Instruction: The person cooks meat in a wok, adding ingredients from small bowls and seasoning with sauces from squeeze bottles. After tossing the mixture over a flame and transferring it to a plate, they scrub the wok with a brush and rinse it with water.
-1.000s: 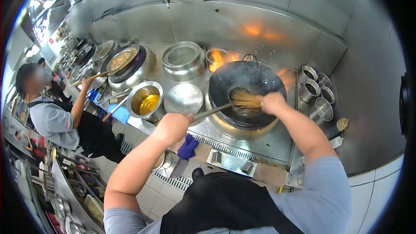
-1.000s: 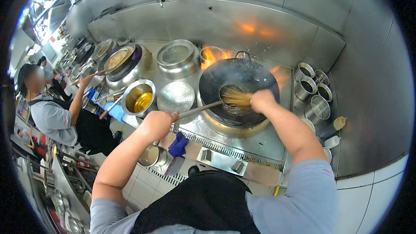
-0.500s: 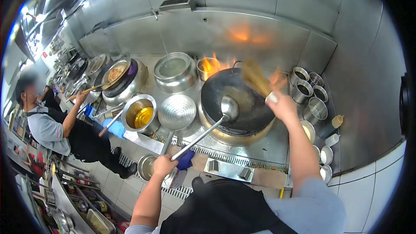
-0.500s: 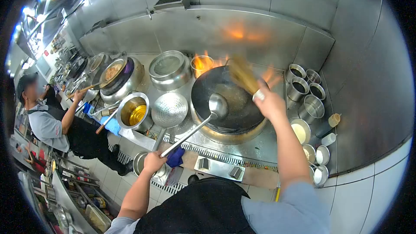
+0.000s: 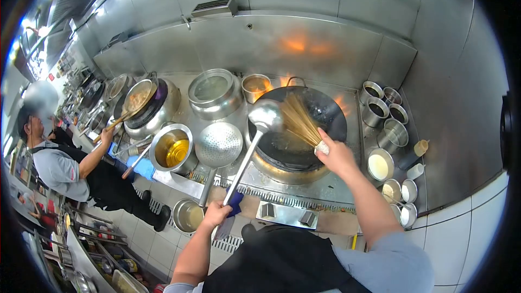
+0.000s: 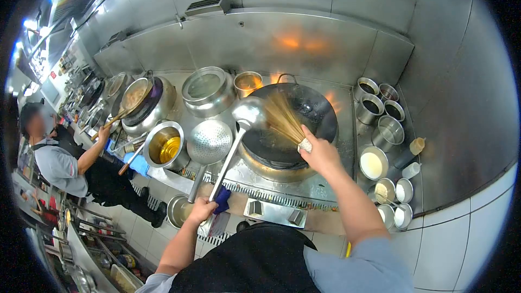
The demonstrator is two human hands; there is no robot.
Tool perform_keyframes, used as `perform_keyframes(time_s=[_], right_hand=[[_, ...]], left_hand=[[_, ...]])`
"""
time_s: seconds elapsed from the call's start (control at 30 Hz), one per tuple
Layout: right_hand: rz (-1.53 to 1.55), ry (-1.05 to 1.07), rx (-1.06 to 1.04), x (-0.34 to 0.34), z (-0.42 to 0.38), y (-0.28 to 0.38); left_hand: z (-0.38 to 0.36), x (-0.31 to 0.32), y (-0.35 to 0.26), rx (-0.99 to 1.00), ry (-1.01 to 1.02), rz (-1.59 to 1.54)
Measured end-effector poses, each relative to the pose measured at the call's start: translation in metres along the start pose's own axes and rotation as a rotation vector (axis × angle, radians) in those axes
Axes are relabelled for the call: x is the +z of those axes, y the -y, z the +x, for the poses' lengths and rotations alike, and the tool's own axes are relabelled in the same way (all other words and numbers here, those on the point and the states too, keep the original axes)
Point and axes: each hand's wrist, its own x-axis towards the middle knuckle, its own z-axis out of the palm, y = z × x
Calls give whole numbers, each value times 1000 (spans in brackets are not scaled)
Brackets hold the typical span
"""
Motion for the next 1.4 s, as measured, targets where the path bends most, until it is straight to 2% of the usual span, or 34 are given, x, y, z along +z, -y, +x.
perform_keyframes(time_s=[0.1,0.17,0.2,0.27,0.3,0.37,0.4,0.47,0.53,0.57,0.6,0.63,0.67,0.7,0.73,0.77,0.8,0.87,0.93,1.0,1.1,1.13,1.17,1.2,1.27,1.33,1.4], right_hand=[[-150,-30,16,-6,3,-2],[325,-424,52,-1,1,4],[326,-414,58,2,0,10],[-64,-129,-55,-2,6,28],[-76,106,-43,6,20,21],[-141,158,-43,0,22,18],[-218,216,-55,-6,29,19],[-235,193,-87,-21,15,32],[-416,59,-207,-39,-1,55],[-491,168,-197,-40,-3,75],[-392,315,-207,-28,11,85],[-354,331,-379,2,39,78],[-372,338,-307,32,77,76],[-369,197,-196,69,123,59],[-188,98,27,88,163,49],[-44,21,184,91,180,50],[-42,30,180,91,176,61],[-207,203,-71,65,146,90],[-513,390,-360,37,91,102],[-688,490,-437,18,50,98],[-679,391,-252,37,112,64],[-579,225,-199,55,145,45],[-431,98,6,87,183,23],[-372,31,70,89,186,31],[-423,97,-49,93,167,54],[-625,246,-283,85,122,70],[-843,457,-387,69,70,69]], left_hand=[[6,-2,-7,2,-28,-12],[-1,-1,-7,18,-90,-10],[-1,0,-6,25,-93,8],[-2,1,-6,38,-101,46],[-1,3,-7,48,-99,4],[0,1,-16,65,-104,-36],[-2,2,-19,169,-264,2],[-31,3,-46,265,-518,154],[-52,-5,-71,239,-554,151],[-53,-10,-66,242,-530,96],[-55,-16,-65,244,-507,40],[-60,-19,-65,229,-470,66],[-61,-21,-59,248,-471,157],[-61,-22,-53,267,-474,247],[-61,-19,-48,262,-474,240],[-62,-17,-43,151,-475,232],[-66,-16,-35,100,-477,231],[-73,-15,-18,-1,-479,231],[-80,-16,-12,-18,-513,256],[-87,-18,-16,-51,-533,254],[-88,-22,-6,-42,-528,384],[-83,-23,-5,-35,-523,380],[-76,-25,-1,-63,-513,426],[-70,-25,1,-95,-506,470],[-67,-25,1,-130,-486,539],[-58,-21,0,-117,-518,539],[-52,-19,2,-116,-505,554]])
